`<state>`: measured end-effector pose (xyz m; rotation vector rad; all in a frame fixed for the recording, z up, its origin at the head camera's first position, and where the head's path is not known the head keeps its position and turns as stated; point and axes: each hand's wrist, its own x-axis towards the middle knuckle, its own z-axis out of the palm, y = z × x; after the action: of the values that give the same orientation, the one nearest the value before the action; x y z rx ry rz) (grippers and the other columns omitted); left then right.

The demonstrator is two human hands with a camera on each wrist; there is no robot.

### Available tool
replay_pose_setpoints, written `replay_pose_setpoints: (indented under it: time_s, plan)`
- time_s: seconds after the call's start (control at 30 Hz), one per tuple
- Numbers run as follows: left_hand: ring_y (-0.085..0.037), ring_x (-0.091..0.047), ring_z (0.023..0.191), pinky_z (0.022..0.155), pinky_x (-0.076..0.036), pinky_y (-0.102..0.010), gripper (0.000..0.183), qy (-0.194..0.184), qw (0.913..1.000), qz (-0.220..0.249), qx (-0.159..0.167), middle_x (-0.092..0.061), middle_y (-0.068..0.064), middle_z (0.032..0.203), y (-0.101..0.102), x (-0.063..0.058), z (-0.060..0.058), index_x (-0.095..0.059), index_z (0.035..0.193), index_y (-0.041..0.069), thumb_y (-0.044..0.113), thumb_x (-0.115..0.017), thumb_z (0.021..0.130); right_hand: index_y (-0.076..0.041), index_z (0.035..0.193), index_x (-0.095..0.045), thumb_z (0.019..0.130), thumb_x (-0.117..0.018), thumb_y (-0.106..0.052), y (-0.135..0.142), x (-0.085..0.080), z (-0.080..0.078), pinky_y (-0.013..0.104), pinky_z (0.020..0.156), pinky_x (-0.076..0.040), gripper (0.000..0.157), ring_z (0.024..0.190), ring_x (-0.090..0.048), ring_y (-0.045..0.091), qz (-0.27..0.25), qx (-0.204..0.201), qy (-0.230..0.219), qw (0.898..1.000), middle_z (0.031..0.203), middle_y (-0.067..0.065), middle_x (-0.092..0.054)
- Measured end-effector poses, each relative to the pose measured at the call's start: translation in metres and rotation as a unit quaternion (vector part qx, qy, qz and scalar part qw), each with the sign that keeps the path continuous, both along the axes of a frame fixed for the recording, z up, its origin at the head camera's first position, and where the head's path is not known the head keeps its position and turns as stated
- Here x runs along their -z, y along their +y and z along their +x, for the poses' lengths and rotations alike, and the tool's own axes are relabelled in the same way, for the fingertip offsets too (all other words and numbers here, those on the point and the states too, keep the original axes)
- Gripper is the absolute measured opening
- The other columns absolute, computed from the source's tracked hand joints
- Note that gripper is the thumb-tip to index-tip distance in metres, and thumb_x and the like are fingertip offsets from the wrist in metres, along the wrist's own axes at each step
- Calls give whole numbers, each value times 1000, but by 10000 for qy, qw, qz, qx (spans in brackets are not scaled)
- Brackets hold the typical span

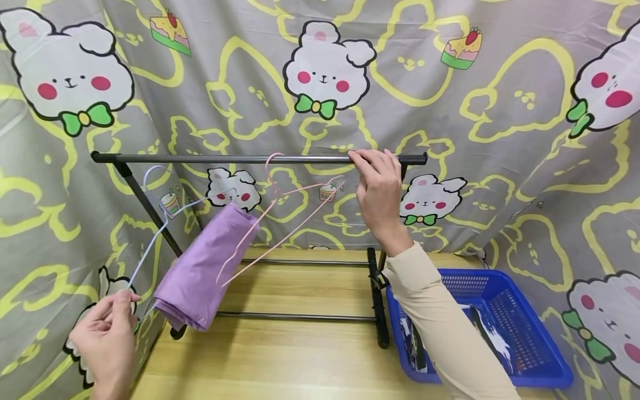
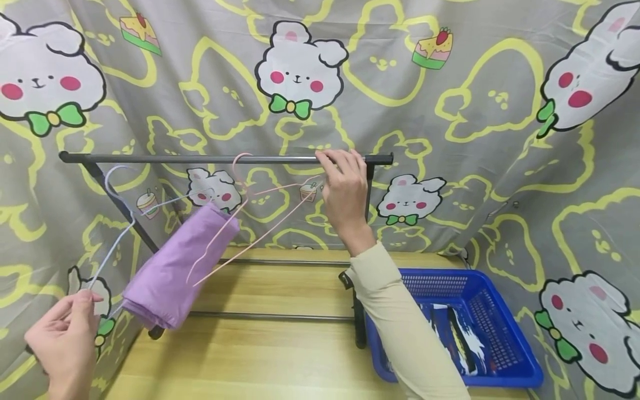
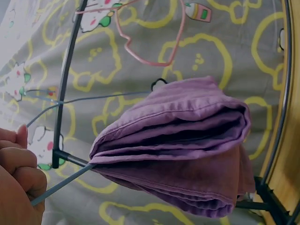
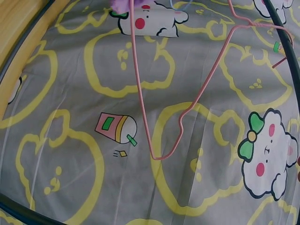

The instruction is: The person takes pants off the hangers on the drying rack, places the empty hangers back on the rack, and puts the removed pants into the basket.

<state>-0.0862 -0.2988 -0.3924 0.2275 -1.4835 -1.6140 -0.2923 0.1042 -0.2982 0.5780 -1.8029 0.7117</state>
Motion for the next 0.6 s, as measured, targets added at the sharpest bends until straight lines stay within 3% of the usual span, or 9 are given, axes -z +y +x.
replay_pose_setpoints:
  time_s: [0.2,0.43,0.6]
  plan:
    - [-9,-27,33,34,-10,-25,23,-91,9995,300,82,-40,1,41,3,18,6,-66,78,-14,-3,-63,98,-4,120,-76,102,-51,8,5,2,-1,46,119,-28,33,115,-61,32,11,20,5,10000,115,12,-72]
    - [-2,-41,36,37,-28,-15,28,-800,9915,929,-427,-51,1,43,7,32,20,-67,66,-3,1,-71,93,-3,119,-76,100,-53,9,3,3,-1,46,120,-27,32,116,-61,32,-14,23,24,10000,115,12,-72]
    - [-6,-32,31,33,-15,-27,35,-818,9894,1087,-505,-41,-1,39,16,43,32,-62,59,-3,1,-70,93,-2,120,-75,100,-54,9,2,2,0,46,120,-26,31,117,-60,32,102,19,-57,9999,117,12,-71]
